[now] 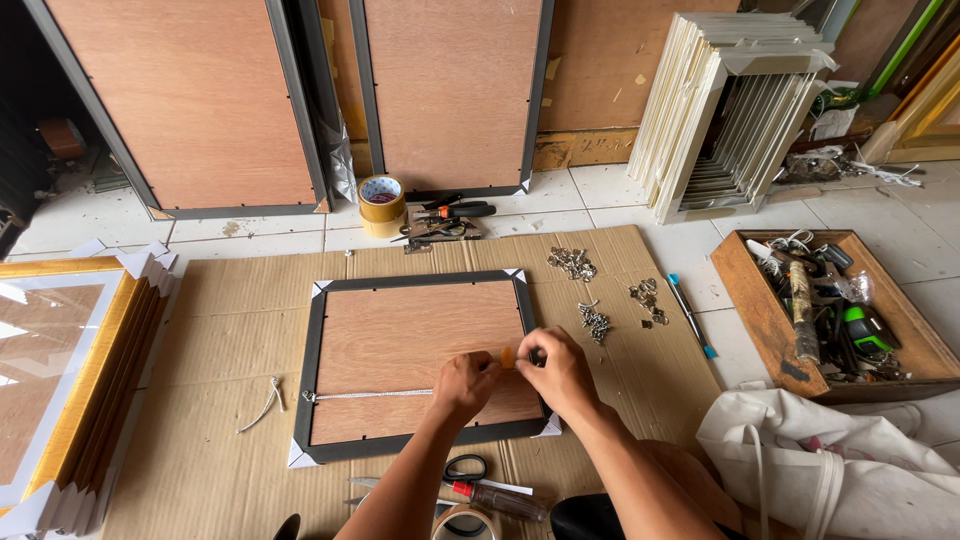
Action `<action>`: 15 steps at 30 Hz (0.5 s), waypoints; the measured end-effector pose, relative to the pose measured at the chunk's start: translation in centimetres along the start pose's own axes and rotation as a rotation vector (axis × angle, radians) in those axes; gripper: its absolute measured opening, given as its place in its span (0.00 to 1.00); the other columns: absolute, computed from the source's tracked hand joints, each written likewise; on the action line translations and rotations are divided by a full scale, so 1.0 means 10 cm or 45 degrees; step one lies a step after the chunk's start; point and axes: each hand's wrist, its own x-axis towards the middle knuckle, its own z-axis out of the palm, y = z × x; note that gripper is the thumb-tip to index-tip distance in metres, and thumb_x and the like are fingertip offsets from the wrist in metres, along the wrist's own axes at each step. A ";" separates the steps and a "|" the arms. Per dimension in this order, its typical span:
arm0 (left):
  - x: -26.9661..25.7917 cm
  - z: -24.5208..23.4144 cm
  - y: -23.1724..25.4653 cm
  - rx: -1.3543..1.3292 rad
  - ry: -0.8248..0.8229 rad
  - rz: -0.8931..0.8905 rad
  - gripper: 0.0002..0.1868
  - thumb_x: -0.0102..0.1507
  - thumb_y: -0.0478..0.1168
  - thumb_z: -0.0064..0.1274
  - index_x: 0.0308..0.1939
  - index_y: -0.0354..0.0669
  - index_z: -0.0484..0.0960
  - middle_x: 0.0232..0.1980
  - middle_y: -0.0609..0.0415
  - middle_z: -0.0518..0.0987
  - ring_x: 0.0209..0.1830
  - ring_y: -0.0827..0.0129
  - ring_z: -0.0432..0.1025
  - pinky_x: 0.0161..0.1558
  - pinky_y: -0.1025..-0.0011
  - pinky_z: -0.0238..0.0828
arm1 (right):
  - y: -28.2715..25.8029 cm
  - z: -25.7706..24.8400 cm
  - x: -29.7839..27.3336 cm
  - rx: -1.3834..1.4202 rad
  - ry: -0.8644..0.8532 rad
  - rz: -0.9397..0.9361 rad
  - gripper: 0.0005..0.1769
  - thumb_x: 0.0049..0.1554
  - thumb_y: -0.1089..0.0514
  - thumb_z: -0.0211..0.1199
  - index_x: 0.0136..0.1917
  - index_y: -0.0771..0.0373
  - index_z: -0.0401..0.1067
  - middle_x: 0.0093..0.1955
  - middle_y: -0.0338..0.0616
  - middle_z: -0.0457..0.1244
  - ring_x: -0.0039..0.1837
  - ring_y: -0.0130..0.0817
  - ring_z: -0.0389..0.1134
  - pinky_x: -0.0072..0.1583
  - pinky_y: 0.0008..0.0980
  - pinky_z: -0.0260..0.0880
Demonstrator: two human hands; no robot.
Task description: The person assembles a picture frame by using a screwdriver to secure the backing, then attaches a hanging wire to the frame by twisting it through metal eyelets.
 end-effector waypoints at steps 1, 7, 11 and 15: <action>-0.05 -0.04 0.07 -0.003 -0.001 0.003 0.15 0.63 0.63 0.54 0.40 0.72 0.94 0.42 0.56 0.89 0.52 0.56 0.85 0.53 0.56 0.82 | -0.11 -0.10 -0.05 -0.004 0.001 0.000 0.11 0.51 0.58 0.82 0.47 0.46 0.85 0.58 0.35 0.74 0.56 0.40 0.80 0.58 0.39 0.83; -0.18 -0.14 0.25 -0.056 -0.030 -0.078 0.18 0.64 0.60 0.52 0.43 0.64 0.95 0.46 0.50 0.90 0.59 0.49 0.84 0.59 0.53 0.79 | -0.34 -0.23 -0.13 -0.325 -0.334 -0.051 0.15 0.60 0.55 0.73 0.60 0.46 0.88 0.64 0.38 0.71 0.70 0.47 0.71 0.64 0.51 0.79; -0.13 -0.13 0.21 -0.087 -0.047 -0.091 0.19 0.64 0.60 0.51 0.45 0.66 0.95 0.50 0.50 0.90 0.63 0.49 0.82 0.62 0.53 0.78 | -0.34 -0.11 -0.08 -0.543 -0.378 -0.089 0.18 0.53 0.47 0.74 0.58 0.39 0.84 0.66 0.28 0.63 0.72 0.43 0.62 0.64 0.53 0.74; -0.16 -0.17 0.23 -0.115 -0.072 -0.100 0.19 0.63 0.59 0.50 0.43 0.66 0.95 0.49 0.49 0.90 0.63 0.48 0.81 0.63 0.54 0.77 | -0.28 0.07 -0.03 -0.625 -0.419 -0.117 0.19 0.48 0.38 0.76 0.51 0.39 0.82 0.63 0.26 0.57 0.71 0.42 0.57 0.66 0.52 0.68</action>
